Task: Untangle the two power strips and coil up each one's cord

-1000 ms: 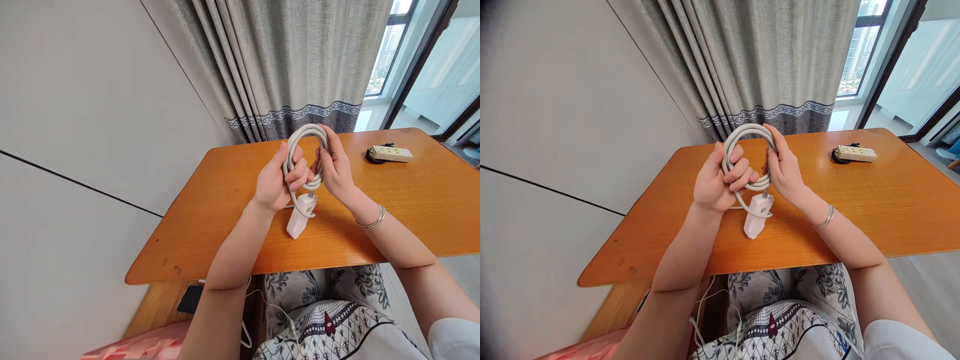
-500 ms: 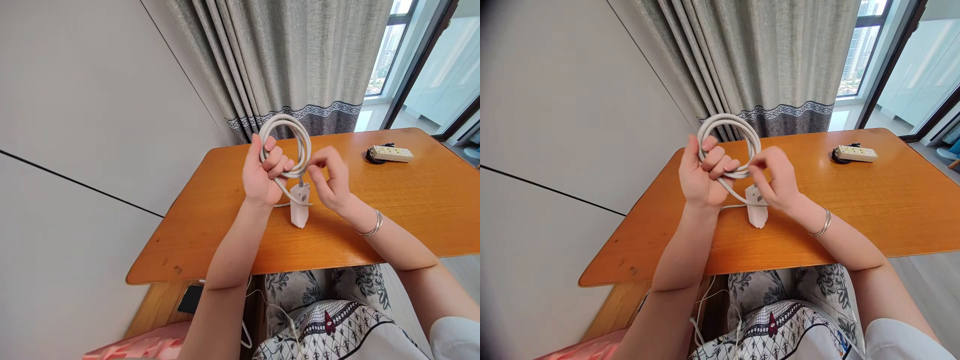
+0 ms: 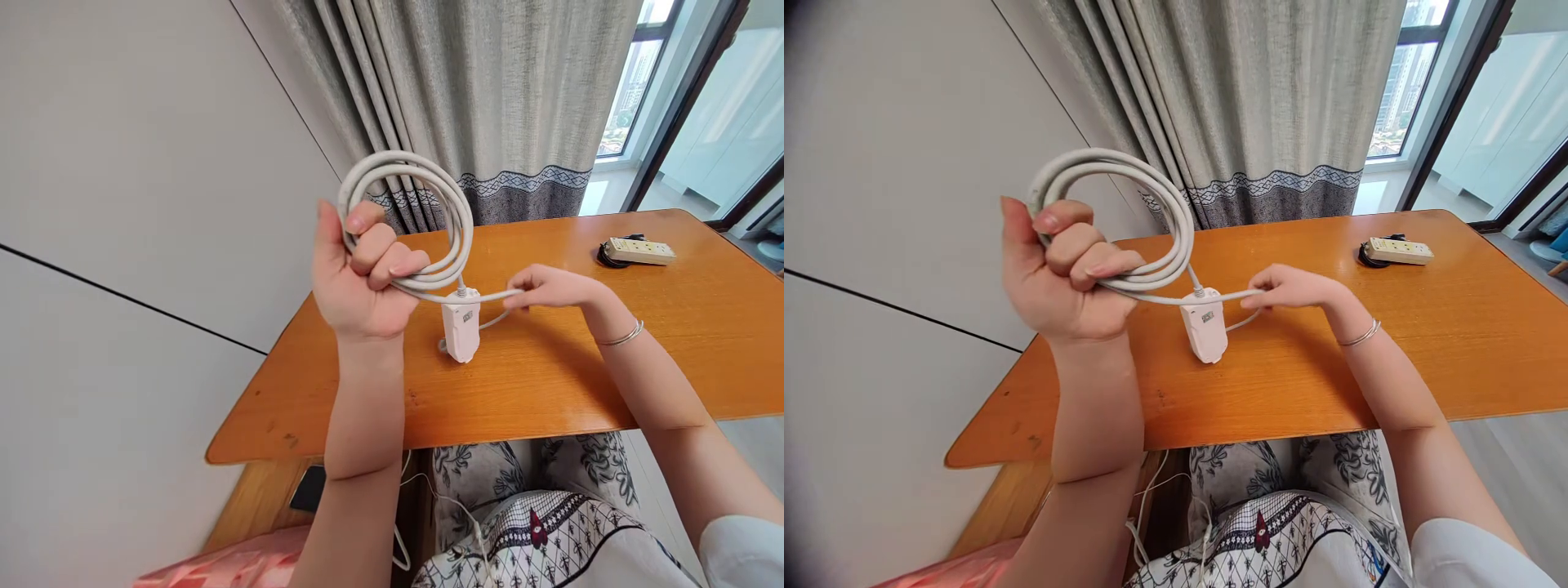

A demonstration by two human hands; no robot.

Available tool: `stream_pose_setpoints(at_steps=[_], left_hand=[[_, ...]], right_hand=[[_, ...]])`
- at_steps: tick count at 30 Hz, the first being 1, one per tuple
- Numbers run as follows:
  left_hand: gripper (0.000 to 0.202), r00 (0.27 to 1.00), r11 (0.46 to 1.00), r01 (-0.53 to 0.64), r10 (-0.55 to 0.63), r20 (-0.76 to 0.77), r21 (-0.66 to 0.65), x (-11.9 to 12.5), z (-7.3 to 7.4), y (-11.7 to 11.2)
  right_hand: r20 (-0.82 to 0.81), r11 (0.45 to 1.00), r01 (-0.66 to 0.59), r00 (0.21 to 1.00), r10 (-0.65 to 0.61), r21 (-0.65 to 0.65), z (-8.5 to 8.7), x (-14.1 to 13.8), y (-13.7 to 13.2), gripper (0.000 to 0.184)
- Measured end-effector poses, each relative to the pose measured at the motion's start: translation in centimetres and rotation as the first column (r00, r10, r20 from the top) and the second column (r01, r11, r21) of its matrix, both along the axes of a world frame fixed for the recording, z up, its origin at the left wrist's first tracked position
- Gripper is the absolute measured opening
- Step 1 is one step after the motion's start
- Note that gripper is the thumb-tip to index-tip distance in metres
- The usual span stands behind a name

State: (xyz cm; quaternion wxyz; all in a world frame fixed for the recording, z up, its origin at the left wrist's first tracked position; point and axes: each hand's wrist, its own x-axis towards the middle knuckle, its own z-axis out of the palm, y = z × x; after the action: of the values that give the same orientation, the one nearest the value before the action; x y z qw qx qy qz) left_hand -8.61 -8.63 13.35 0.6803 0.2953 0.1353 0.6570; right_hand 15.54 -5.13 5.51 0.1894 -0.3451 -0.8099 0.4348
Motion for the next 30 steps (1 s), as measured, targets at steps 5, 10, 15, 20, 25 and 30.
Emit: stream_pose_setpoints(at_steps=[5,10,15,20,25,30], left_hand=[[0.054,0.972,0.999,0.054,-0.054,-0.230,-0.006,-0.3,0.2,-0.5],[0.053,0.918,0.989,0.136,-0.145,-0.369,-0.051,-0.3,-0.3,0.2],[0.048,0.838,0.971,0.213,-0.238,-0.490,-0.107,0.0,-1.1,0.8],[0.041,0.788,0.980,0.194,-0.177,-0.589,-0.036,0.9,-1.7,0.7],[0.039,0.739,0.974,0.206,-0.094,-0.667,0.091,2.7,-3.4,0.7],[0.044,0.704,0.959,0.262,-0.116,-0.700,0.105,4.6,-4.7,0.4]], right_hand=[[-0.006,0.962,0.273,0.962,-0.273,0.015,0.5,4.2,1.2,0.054],[-0.079,0.923,0.383,0.920,-0.383,-0.014,0.6,5.0,1.1,0.060],[-0.339,0.873,0.381,0.813,-0.473,-0.304,1.6,3.9,0.4,0.056],[-0.540,0.883,0.224,0.721,-0.435,-0.412,4.1,3.1,-1.4,0.032],[-0.611,0.943,0.276,0.718,-0.332,-0.188,4.8,-0.3,-4.9,0.048],[-0.354,0.733,0.583,0.807,-0.472,0.350,3.4,-4.7,-7.6,0.058]])
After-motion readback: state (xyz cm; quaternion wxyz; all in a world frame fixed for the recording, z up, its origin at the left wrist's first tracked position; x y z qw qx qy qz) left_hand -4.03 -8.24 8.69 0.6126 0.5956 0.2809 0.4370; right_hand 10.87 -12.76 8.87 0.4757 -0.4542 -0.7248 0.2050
